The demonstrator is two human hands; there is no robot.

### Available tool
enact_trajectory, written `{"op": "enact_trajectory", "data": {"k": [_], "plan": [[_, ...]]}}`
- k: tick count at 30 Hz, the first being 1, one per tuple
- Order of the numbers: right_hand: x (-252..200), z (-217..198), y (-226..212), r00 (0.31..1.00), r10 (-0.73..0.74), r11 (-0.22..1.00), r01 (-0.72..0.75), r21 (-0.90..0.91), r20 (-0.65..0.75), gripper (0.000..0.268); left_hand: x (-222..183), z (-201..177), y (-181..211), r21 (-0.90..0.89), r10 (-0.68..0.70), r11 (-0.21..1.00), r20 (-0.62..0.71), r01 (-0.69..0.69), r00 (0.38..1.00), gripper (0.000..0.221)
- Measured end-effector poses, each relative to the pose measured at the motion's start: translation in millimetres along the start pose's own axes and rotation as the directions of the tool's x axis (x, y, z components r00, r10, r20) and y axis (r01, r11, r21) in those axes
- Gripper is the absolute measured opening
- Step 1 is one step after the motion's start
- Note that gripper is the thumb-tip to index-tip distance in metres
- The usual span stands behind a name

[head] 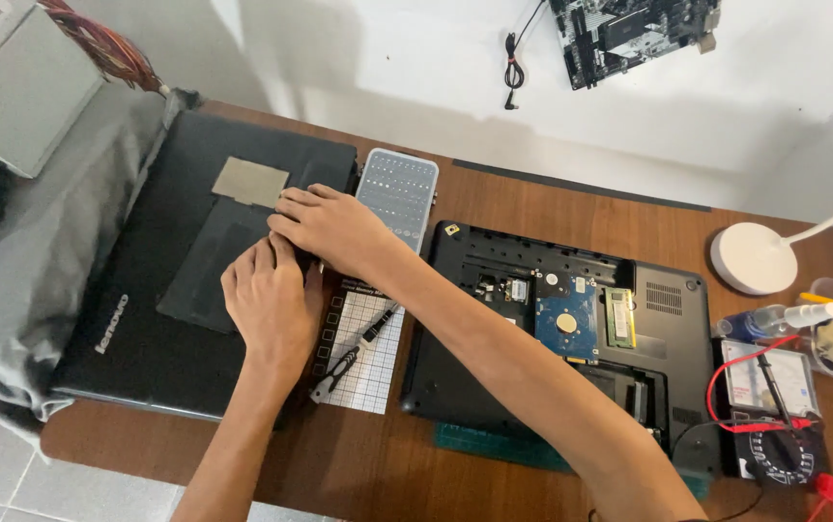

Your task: Testing a laptop motherboard with a multimeter and reinstalling the battery and hard drive.

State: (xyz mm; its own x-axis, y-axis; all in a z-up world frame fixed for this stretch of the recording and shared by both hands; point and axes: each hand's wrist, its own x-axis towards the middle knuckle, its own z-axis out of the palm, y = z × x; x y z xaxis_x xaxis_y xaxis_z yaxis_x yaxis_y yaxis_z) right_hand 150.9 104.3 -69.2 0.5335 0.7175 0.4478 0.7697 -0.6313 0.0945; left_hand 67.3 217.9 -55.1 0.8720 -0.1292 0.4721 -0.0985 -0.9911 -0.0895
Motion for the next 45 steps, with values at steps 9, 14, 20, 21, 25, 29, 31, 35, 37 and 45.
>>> {"op": "enact_trajectory", "data": {"k": [9,14,20,21,25,29,31,35,37,45], "plan": [[-13,-55,8,0.987,0.025,0.999,-0.029,-0.028,-0.156,0.038,9,-29,14,-0.146,0.046,0.988,-0.078,-0.057,0.996,0.046],[-39,-109,17,0.992,0.070,0.996,-0.075,-0.044,-0.110,0.042,17,-48,33,-0.280,0.138,0.944,-0.151,-0.176,0.979,0.043],[-113,-152,35,0.966,0.258,0.959,-0.253,-0.128,0.024,0.056,26,-53,88,-0.613,0.335,0.708,-0.144,-0.350,0.931,0.050],[-126,-162,38,0.950,0.307,0.942,-0.295,-0.158,0.062,0.058,28,-52,100,-0.688,0.389,0.627,-0.132,-0.367,0.912,0.051],[-180,-183,52,0.878,0.452,0.892,-0.444,-0.084,0.160,0.054,47,-53,133,-0.848,0.581,0.423,-0.015,-0.318,0.813,0.050],[-212,-201,62,0.717,0.624,0.745,-0.666,0.042,0.311,0.052,57,-44,170,-0.924,0.723,0.323,0.103,-0.203,0.683,0.053],[-221,-204,64,0.634,0.676,0.669,-0.742,0.048,0.376,0.052,59,-44,182,-0.945,0.759,0.292,0.134,-0.149,0.637,0.053],[-239,-211,64,0.651,0.696,0.651,-0.750,0.116,0.303,0.051,61,-36,194,-0.945,0.774,0.301,0.165,-0.127,0.612,0.051],[-250,-207,60,0.681,0.696,0.670,-0.730,0.136,0.226,0.048,60,-29,193,-0.940,0.780,0.316,0.184,-0.124,0.598,0.051],[-259,-193,28,0.830,0.558,0.828,-0.554,0.082,-0.030,0.031,63,-35,180,-0.926,0.769,0.372,0.267,-0.067,0.581,0.049]]}}
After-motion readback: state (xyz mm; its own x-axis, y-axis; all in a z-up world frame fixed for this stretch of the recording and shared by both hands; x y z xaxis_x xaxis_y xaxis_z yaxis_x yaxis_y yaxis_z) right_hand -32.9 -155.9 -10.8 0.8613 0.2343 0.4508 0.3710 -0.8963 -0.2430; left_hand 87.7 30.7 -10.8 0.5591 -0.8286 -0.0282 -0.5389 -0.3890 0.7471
